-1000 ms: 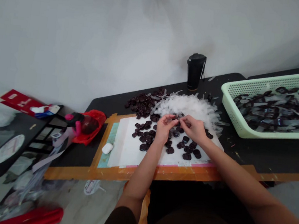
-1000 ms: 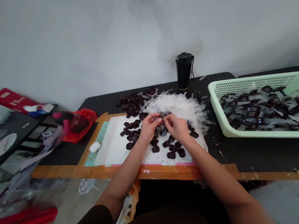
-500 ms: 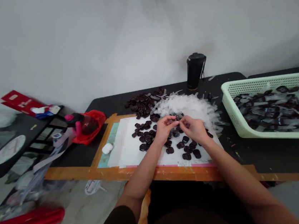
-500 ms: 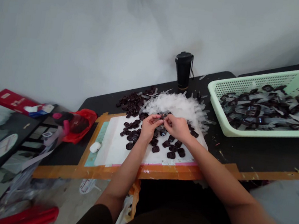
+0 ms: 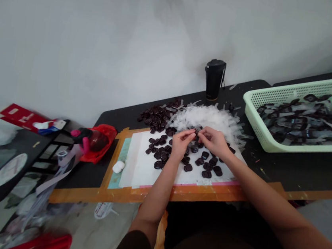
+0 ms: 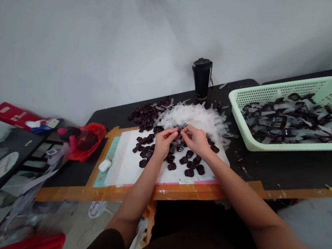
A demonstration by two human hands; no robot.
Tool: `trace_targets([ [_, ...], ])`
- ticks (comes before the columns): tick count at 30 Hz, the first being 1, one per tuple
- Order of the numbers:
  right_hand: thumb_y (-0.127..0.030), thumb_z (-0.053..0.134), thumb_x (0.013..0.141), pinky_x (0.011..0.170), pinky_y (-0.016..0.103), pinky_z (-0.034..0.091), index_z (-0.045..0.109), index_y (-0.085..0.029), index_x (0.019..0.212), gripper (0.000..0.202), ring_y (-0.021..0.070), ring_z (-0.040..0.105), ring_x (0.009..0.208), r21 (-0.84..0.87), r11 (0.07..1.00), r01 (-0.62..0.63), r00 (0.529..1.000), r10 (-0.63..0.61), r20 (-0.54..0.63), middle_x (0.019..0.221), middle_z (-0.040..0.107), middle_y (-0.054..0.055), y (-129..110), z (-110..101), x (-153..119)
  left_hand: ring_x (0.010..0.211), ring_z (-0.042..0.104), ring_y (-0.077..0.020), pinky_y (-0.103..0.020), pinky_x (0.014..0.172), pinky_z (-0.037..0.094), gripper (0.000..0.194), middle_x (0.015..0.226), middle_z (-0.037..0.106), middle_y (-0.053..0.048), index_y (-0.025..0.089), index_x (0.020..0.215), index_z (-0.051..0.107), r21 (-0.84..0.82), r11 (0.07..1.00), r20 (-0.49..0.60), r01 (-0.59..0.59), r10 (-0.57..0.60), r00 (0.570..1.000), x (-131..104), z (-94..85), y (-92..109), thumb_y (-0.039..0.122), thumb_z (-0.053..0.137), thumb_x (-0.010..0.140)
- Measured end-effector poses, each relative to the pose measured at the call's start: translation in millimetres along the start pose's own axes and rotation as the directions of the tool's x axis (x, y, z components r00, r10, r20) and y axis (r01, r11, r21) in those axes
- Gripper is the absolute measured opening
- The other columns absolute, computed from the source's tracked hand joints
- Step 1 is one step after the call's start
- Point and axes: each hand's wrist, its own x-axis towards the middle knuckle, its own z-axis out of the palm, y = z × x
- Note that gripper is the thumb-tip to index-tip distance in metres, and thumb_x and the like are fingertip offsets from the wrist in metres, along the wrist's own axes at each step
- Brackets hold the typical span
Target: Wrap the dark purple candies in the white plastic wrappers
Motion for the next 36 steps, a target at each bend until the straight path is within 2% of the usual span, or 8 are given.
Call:
trace_targets([
  [4, -0.035, 0.051, 0.088, 0.053, 0.026, 0.045, 0.056, -0.019, 0.084, 0.018, 0.0135, 0.058, 0.053, 0.033, 0.999, -0.002, 0.999, 0.001, 0.039, 0.069, 0.066, 0.002, -0.9, 1.2, -0.3, 0.096, 0.067, -0.0221, -0.040, 0.091, 0.051, 0.020, 0.100, 0.073, -0.009, 0.018, 0.082, 0.075, 0.013, 0.999, -0.014, -0.038, 0.038, 0.999, -1.8, 0.2, 4.5, 0.032, 0.077, 0.067],
  [8, -0.038, 0.050, 0.090, 0.053, 0.026, 0.046, 0.054, -0.019, 0.085, 0.020, 0.0133, 0.058, 0.053, 0.098, 0.995, -0.012, 0.998, 0.005, 0.065, 0.070, 0.066, 0.003, -0.3, 1.9, -0.7, 0.103, 0.066, -0.0224, -0.039, 0.096, 0.047, 0.017, 0.104, 0.072, -0.009, 0.019, 0.083, 0.075, 0.014, 0.997, 0.034, -0.075, 0.075, 0.997, -2.7, -1.2, 8.2, 0.031, 0.075, 0.071],
  [15, -0.039, 0.046, 0.092, 0.056, 0.027, 0.047, 0.054, -0.020, 0.093, 0.020, 0.0140, 0.058, 0.055, 0.008, 0.999, 0.043, 0.997, -0.044, 0.067, 0.072, 0.066, 0.003, 0.6, 2.8, -2.1, 0.094, 0.065, -0.0198, -0.033, 0.087, 0.049, 0.018, 0.107, 0.069, -0.010, 0.015, 0.080, 0.070, 0.161, 0.984, 0.098, -0.076, 0.061, 0.993, 0.4, -6.5, 7.5, 0.032, 0.070, 0.075],
  [19, -0.037, 0.044, 0.094, 0.059, 0.026, 0.046, 0.050, -0.020, 0.121, 0.033, 0.0143, 0.060, 0.059, -0.077, 0.993, 0.089, 0.996, -0.086, 0.037, 0.071, 0.065, 0.001, -3.5, 2.4, -1.9, 0.094, 0.061, -0.0189, -0.030, 0.081, 0.048, 0.015, 0.109, 0.064, -0.011, 0.016, 0.081, 0.064, 0.341, 0.909, 0.193, -0.238, 0.180, 0.965, -3.0, -3.2, 8.0, 0.030, 0.058, 0.084],
  [23, -0.040, 0.049, 0.091, 0.054, 0.024, 0.042, 0.061, -0.019, 0.107, 0.029, 0.0120, 0.054, 0.055, -0.117, 0.987, 0.113, 0.993, -0.108, 0.046, 0.071, 0.065, 0.001, -3.9, 1.8, -0.1, 0.088, 0.059, -0.0176, -0.029, 0.079, 0.045, 0.014, 0.102, 0.064, -0.009, 0.018, 0.088, 0.062, 0.456, 0.829, 0.238, -0.322, 0.235, 0.942, -6.4, 0.8, 6.1, 0.026, 0.051, 0.088],
  [27, -0.038, 0.054, 0.086, 0.052, 0.024, 0.044, 0.061, -0.017, 0.096, 0.024, 0.0123, 0.056, 0.054, -0.002, 1.000, 0.025, 0.999, -0.025, 0.035, 0.067, 0.064, 0.001, 3.6, 2.9, 1.1, 0.072, 0.057, -0.0150, -0.026, 0.068, 0.043, 0.017, 0.083, 0.065, -0.005, 0.017, 0.088, 0.062, 0.452, 0.867, 0.234, -0.209, 0.111, 0.966, -3.1, -3.0, 1.3, 0.030, 0.050, 0.088],
  [31, -0.037, 0.056, 0.083, 0.051, 0.026, 0.050, 0.058, -0.018, 0.089, 0.020, 0.0141, 0.060, 0.054, 0.178, 0.979, -0.095, 0.994, 0.083, 0.073, 0.067, 0.064, 0.002, 11.6, 5.8, 2.4, 0.073, 0.060, -0.0148, -0.026, 0.071, 0.045, 0.023, 0.081, 0.065, -0.004, 0.016, 0.089, 0.062, 0.392, 0.912, 0.138, -0.121, 0.072, 0.988, 1.0, -8.5, 1.5, 0.036, 0.051, 0.089],
  [36, -0.041, 0.059, 0.083, 0.050, 0.027, 0.050, 0.057, -0.018, 0.094, 0.025, 0.0134, 0.059, 0.052, 0.282, 0.952, -0.117, 0.992, 0.099, 0.079, 0.068, 0.062, 0.001, 14.8, 8.5, 5.0, 0.077, 0.058, -0.0154, -0.025, 0.068, 0.045, 0.018, 0.087, 0.064, -0.006, 0.018, 0.084, 0.066, 0.437, 0.859, 0.153, -0.266, 0.220, 0.963, -2.9, -2.6, 8.3, 0.033, 0.057, 0.085],
])
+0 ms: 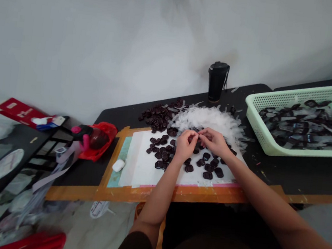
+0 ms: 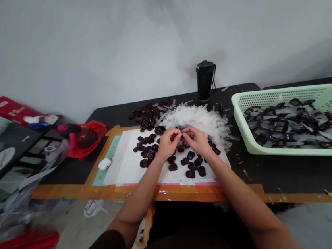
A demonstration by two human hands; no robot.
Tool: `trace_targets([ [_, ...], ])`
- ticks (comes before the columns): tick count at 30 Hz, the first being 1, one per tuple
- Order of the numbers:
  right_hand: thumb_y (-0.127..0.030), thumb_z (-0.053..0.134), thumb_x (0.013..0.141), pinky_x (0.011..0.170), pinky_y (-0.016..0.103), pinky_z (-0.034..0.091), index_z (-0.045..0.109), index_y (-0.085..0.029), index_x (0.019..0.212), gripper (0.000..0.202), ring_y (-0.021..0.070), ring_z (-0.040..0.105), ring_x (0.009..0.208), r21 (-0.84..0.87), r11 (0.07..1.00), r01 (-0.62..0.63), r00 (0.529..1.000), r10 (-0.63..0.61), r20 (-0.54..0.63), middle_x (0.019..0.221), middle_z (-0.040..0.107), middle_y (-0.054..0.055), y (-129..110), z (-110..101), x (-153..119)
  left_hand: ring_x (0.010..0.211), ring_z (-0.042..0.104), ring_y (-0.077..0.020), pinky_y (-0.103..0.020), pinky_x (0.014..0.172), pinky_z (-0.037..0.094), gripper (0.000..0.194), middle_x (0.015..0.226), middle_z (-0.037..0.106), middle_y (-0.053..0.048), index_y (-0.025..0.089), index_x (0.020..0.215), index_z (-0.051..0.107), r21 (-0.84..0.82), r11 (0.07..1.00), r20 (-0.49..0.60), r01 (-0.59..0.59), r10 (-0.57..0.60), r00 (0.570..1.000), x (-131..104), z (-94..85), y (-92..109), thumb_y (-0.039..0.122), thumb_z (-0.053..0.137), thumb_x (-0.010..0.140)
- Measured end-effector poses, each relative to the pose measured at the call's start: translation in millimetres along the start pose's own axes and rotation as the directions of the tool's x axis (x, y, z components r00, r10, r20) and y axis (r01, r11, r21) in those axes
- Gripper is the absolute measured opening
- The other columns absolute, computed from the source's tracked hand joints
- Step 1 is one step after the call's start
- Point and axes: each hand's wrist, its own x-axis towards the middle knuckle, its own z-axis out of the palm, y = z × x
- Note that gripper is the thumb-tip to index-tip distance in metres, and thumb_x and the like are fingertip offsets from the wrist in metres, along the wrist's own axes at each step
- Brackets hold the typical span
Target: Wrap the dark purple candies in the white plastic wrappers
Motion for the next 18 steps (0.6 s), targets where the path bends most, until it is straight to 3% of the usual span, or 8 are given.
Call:
trace_targets([
  [5, -0.039, 0.058, 0.085, 0.061, 0.030, 0.054, 0.054, -0.019, 0.106, 0.030, 0.0150, 0.061, 0.064, -0.022, 0.996, 0.091, 0.996, -0.091, 0.015, 0.080, 0.062, 0.003, -1.6, -1.0, -0.9, 0.086, 0.061, -0.0180, -0.030, 0.077, 0.049, 0.014, 0.095, 0.066, -0.007, 0.021, 0.087, 0.071, 0.008, 0.996, -0.067, -0.084, 0.085, 0.994, -0.7, 0.1, 3.5, 0.028, 0.061, 0.082],
  [11, -0.034, 0.053, 0.088, 0.067, 0.033, 0.053, 0.050, -0.019, 0.116, 0.032, 0.0162, 0.061, 0.067, -0.262, 0.948, 0.181, 0.983, -0.178, 0.033, 0.083, 0.061, 0.004, -6.2, -4.0, -3.9, 0.090, 0.062, -0.0199, -0.036, 0.086, 0.049, 0.015, 0.094, 0.067, -0.008, 0.023, 0.088, 0.073, 0.125, 0.981, -0.036, -0.151, 0.157, 0.987, -0.8, -1.9, 1.6, 0.025, 0.060, 0.083],
  [18, -0.024, 0.048, 0.088, 0.078, 0.035, 0.056, 0.043, -0.023, 0.127, 0.039, 0.0190, 0.065, 0.085, -0.219, 0.944, 0.245, 0.968, -0.224, 0.115, 0.099, 0.062, 0.007, -1.5, -3.3, -4.1, 0.092, 0.062, -0.0199, -0.037, 0.088, 0.049, 0.012, 0.098, 0.066, -0.008, 0.023, 0.086, 0.074, 0.122, 0.982, -0.064, -0.144, 0.152, 0.986, -0.2, -3.7, 2.8, 0.027, 0.064, 0.080],
])
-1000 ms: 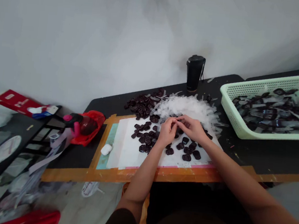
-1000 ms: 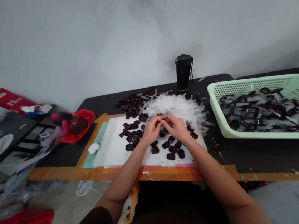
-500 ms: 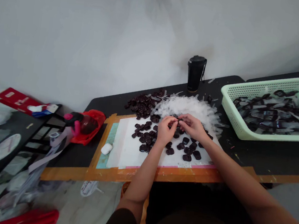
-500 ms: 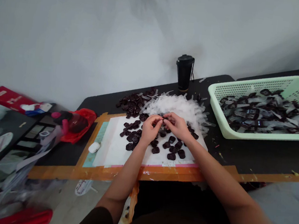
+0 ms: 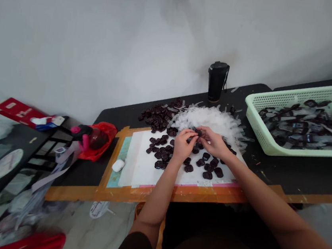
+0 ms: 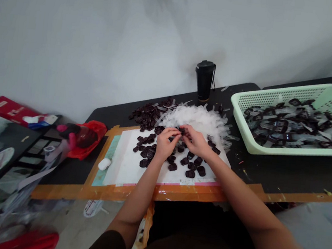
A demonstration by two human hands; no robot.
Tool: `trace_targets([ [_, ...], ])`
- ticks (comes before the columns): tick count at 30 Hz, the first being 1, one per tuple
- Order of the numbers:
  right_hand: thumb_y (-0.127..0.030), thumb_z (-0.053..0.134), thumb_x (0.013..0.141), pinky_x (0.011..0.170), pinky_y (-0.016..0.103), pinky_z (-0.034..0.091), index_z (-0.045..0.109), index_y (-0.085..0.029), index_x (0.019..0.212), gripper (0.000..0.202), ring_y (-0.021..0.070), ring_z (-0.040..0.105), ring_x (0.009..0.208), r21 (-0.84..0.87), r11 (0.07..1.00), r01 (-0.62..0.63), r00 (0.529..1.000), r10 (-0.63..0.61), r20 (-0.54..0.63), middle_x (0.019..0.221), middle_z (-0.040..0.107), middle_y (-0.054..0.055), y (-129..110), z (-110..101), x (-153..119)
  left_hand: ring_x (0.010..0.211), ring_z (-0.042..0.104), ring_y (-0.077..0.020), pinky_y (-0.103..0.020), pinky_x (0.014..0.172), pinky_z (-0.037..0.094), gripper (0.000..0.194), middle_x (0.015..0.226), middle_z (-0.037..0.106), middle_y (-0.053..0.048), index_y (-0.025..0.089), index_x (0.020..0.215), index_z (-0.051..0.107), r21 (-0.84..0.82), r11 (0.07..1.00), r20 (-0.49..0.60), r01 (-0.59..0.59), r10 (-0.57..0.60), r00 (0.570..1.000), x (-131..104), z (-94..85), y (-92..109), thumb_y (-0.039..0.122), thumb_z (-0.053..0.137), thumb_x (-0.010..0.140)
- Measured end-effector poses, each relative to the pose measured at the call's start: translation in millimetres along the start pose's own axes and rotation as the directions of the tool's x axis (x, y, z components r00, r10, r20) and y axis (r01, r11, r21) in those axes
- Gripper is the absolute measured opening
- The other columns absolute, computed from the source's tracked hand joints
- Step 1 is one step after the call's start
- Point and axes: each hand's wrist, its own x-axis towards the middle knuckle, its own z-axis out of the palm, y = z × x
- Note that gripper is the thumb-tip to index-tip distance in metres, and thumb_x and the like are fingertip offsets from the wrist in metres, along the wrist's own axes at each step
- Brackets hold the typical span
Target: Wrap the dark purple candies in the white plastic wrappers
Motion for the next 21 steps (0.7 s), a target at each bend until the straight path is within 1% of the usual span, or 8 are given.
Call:
trace_targets([
  [2, -0.021, 0.046, 0.088, 0.079, 0.037, 0.055, 0.039, -0.023, 0.130, 0.044, 0.0191, 0.066, 0.084, -0.004, 1.000, -0.012, 1.000, 0.012, -0.005, 0.099, 0.063, 0.007, -0.1, 0.6, 0.1, 0.094, 0.063, -0.0202, -0.039, 0.090, 0.049, 0.010, 0.112, 0.064, -0.009, 0.023, 0.084, 0.073, -0.022, 1.000, -0.016, 0.011, -0.011, 1.000, 0.3, -0.1, 0.8, 0.027, 0.066, 0.079],
  [4, -0.019, 0.046, 0.087, 0.079, 0.038, 0.055, 0.035, -0.023, 0.133, 0.048, 0.0190, 0.066, 0.080, -0.018, 1.000, -0.023, 0.999, 0.023, -0.023, 0.097, 0.063, 0.007, -1.0, 1.2, 0.3, 0.099, 0.063, -0.0215, -0.041, 0.094, 0.048, 0.009, 0.119, 0.062, -0.009, 0.022, 0.083, 0.072, -0.051, 0.999, 0.000, 0.014, -0.014, 1.000, 0.4, 0.0, 1.2, 0.027, 0.066, 0.079],
  [6, -0.018, 0.047, 0.086, 0.078, 0.037, 0.055, 0.035, -0.022, 0.133, 0.049, 0.0185, 0.065, 0.079, -0.020, 1.000, -0.023, 0.998, 0.022, -0.053, 0.097, 0.063, 0.007, -2.4, 2.0, 0.7, 0.103, 0.062, -0.0227, -0.041, 0.096, 0.047, 0.008, 0.116, 0.065, -0.009, 0.022, 0.083, 0.072, -0.065, 0.998, 0.036, 0.023, -0.021, 0.999, 0.3, 0.3, 0.8, 0.026, 0.065, 0.079],
  [9, -0.021, 0.050, 0.085, 0.073, 0.034, 0.054, 0.039, -0.021, 0.127, 0.044, 0.0169, 0.065, 0.077, 0.025, 0.999, -0.030, 0.995, 0.032, -0.097, 0.101, 0.061, 0.008, -4.1, 4.3, 1.5, 0.099, 0.063, -0.0221, -0.038, 0.090, 0.049, 0.010, 0.111, 0.067, -0.009, 0.022, 0.086, 0.070, -0.092, 0.993, 0.047, 0.070, -0.066, 0.997, -0.5, 1.7, -1.4, 0.028, 0.066, 0.078],
  [12, -0.025, 0.054, 0.084, 0.069, 0.032, 0.055, 0.041, -0.021, 0.122, 0.041, 0.0160, 0.064, 0.075, 0.124, 0.991, -0.041, 0.987, 0.059, -0.146, 0.096, 0.060, 0.007, -4.6, 6.9, 2.5, 0.091, 0.065, -0.0199, -0.035, 0.084, 0.051, 0.017, 0.108, 0.068, -0.008, 0.021, 0.090, 0.069, -0.170, 0.975, 0.036, 0.142, -0.138, 0.990, -1.3, 3.6, -3.8, 0.030, 0.069, 0.077],
  [15, -0.030, 0.061, 0.081, 0.069, 0.032, 0.055, 0.042, -0.022, 0.119, 0.043, 0.0148, 0.063, 0.071, 0.238, 0.970, -0.057, 0.972, 0.108, -0.210, 0.090, 0.060, 0.004, -3.1, 8.8, 4.0, 0.086, 0.065, -0.0182, -0.032, 0.080, 0.051, 0.021, 0.104, 0.070, -0.008, 0.019, 0.092, 0.070, -0.234, 0.953, 0.036, 0.193, -0.190, 0.981, -0.9, 4.9, -4.8, 0.032, 0.071, 0.075],
  [18, -0.036, 0.067, 0.076, 0.069, 0.032, 0.055, 0.050, -0.021, 0.106, 0.037, 0.0154, 0.063, 0.070, 0.330, 0.938, -0.107, 0.949, 0.195, -0.248, 0.082, 0.062, 0.003, -0.8, 9.8, 5.1, 0.084, 0.065, -0.0175, -0.030, 0.078, 0.051, 0.024, 0.099, 0.070, -0.009, 0.018, 0.093, 0.070, -0.273, 0.934, 0.041, 0.229, -0.227, 0.973, 0.0, 5.7, -5.8, 0.033, 0.072, 0.073],
  [21, -0.040, 0.071, 0.073, 0.070, 0.033, 0.055, 0.059, -0.018, 0.087, 0.029, 0.0166, 0.064, 0.069, 0.389, 0.904, -0.176, 0.934, 0.279, -0.224, 0.075, 0.065, 0.004, 0.4, 9.5, 5.0, 0.085, 0.065, -0.0171, -0.030, 0.079, 0.051, 0.026, 0.096, 0.070, -0.008, 0.017, 0.094, 0.070, -0.316, 0.912, 0.037, 0.260, -0.262, 0.964, 0.2, 7.0, -8.2, 0.033, 0.072, 0.074],
])
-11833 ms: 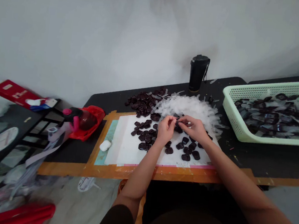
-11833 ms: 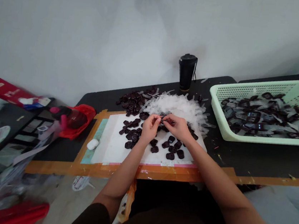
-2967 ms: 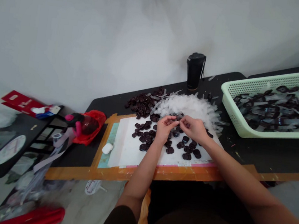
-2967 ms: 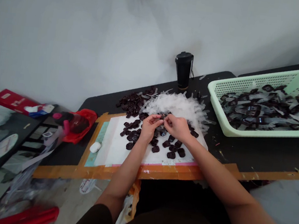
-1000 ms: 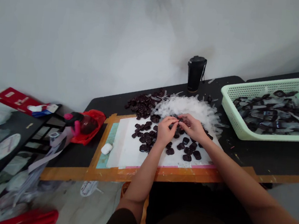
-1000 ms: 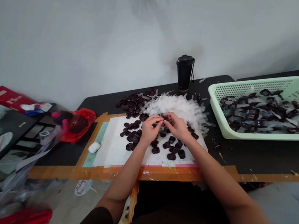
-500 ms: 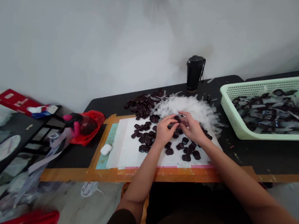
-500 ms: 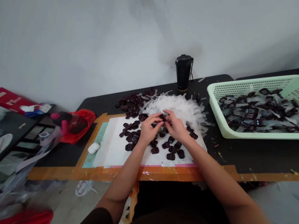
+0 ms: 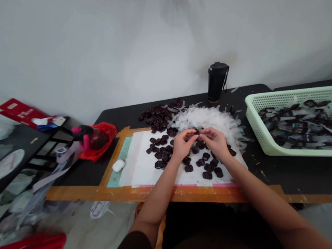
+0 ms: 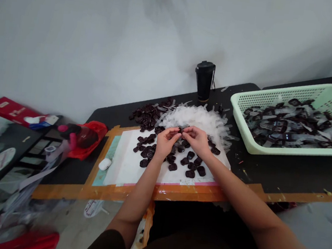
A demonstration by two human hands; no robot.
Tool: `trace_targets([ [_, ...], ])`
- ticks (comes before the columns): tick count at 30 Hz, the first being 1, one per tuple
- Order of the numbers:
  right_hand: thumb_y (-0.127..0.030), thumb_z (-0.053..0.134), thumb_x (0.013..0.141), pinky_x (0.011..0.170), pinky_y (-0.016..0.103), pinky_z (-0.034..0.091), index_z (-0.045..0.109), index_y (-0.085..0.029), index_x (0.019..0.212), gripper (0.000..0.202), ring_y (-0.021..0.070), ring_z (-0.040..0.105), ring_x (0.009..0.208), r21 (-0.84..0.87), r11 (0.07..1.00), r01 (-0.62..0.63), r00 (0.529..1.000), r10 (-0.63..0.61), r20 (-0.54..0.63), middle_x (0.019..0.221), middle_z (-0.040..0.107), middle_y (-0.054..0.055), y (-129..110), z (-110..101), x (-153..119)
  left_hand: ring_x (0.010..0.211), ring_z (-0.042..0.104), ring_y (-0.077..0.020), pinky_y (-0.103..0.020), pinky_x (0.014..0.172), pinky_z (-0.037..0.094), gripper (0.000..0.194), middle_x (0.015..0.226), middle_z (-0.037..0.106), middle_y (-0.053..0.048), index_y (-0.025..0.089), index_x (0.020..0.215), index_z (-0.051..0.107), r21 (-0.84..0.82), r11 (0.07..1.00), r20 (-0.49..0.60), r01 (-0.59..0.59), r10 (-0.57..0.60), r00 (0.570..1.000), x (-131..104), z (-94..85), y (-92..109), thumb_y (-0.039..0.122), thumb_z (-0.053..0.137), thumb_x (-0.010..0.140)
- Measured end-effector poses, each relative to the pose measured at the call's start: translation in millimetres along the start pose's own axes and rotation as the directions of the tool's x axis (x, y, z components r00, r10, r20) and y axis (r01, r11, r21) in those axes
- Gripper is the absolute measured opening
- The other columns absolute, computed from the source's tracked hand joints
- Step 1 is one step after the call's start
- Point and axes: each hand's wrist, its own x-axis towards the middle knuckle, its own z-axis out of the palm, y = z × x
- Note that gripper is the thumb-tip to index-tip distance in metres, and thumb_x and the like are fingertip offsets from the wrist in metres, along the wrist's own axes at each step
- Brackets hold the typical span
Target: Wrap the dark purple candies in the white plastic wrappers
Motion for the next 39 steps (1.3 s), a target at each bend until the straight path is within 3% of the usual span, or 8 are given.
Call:
trace_targets([
  [5, -0.041, 0.075, 0.068, 0.070, 0.032, 0.054, 0.065, -0.017, 0.081, 0.030, 0.0156, 0.065, 0.067, 0.078, 0.995, -0.056, 0.998, 0.055, 0.013, 0.074, 0.068, 0.004, -3.1, -0.7, -0.1, 0.085, 0.065, -0.0168, -0.030, 0.080, 0.052, 0.029, 0.096, 0.070, -0.009, 0.016, 0.095, 0.069, -0.029, 1.000, -0.039, 0.010, -0.011, 0.999, 0.1, 2.2, -4.1, 0.034, 0.073, 0.073],
  [9, -0.044, 0.076, 0.065, 0.064, 0.030, 0.054, 0.065, -0.017, 0.077, 0.032, 0.0144, 0.062, 0.061, 0.055, 0.998, -0.034, 0.998, 0.036, -0.044, 0.070, 0.067, 0.003, -3.5, 0.6, 0.6, 0.084, 0.065, -0.0164, -0.029, 0.077, 0.052, 0.028, 0.100, 0.070, -0.010, 0.014, 0.091, 0.069, -0.032, 0.999, -0.013, 0.009, -0.009, 1.000, -0.9, 4.5, -3.5, 0.035, 0.073, 0.072],
  [19, -0.037, 0.069, 0.077, 0.063, 0.028, 0.050, 0.060, -0.017, 0.083, 0.022, 0.0149, 0.064, 0.065, -0.095, 0.990, 0.107, 0.992, -0.113, -0.054, 0.071, 0.065, 0.003, -1.4, 1.0, -4.2, 0.084, 0.066, -0.0167, -0.029, 0.077, 0.053, 0.026, 0.099, 0.070, -0.010, 0.014, 0.087, 0.070, -0.089, 0.995, -0.001, 0.042, -0.042, 0.999, -2.4, 4.2, 0.0, 0.033, 0.075, 0.070],
  [23, -0.039, 0.070, 0.076, 0.063, 0.029, 0.050, 0.061, -0.017, 0.081, 0.024, 0.0157, 0.064, 0.065, -0.098, 0.990, 0.102, 0.994, -0.105, -0.031, 0.071, 0.065, 0.004, -5.0, -0.2, -3.3, 0.080, 0.066, -0.0161, -0.029, 0.076, 0.054, 0.027, 0.093, 0.071, -0.009, 0.014, 0.091, 0.070, -0.083, 0.996, -0.004, 0.045, -0.045, 0.999, -1.9, 3.9, -0.5, 0.032, 0.074, 0.071],
  [33, -0.041, 0.073, 0.072, 0.069, 0.031, 0.052, 0.062, -0.018, 0.083, 0.027, 0.0161, 0.063, 0.072, -0.058, 0.991, 0.119, 0.992, -0.121, -0.027, 0.077, 0.065, 0.004, -2.0, -2.6, 0.2, 0.091, 0.067, -0.0189, -0.033, 0.080, 0.054, 0.018, 0.106, 0.069, -0.011, 0.017, 0.090, 0.071, 0.086, 0.989, -0.016, -0.121, 0.123, 0.992, -4.8, 4.4, -3.8, 0.028, 0.068, 0.077],
  [39, -0.039, 0.071, 0.076, 0.073, 0.031, 0.054, 0.062, -0.019, 0.089, 0.026, 0.0162, 0.064, 0.075, -0.108, 0.979, 0.171, 0.984, -0.177, -0.039, 0.081, 0.066, 0.005, -7.7, -1.9, -2.4, 0.092, 0.066, -0.0189, -0.033, 0.082, 0.054, 0.014, 0.103, 0.069, -0.011, 0.017, 0.087, 0.071, 0.086, 0.984, -0.009, -0.154, 0.156, 0.988, -4.9, 2.8, 1.8, 0.027, 0.068, 0.077],
])
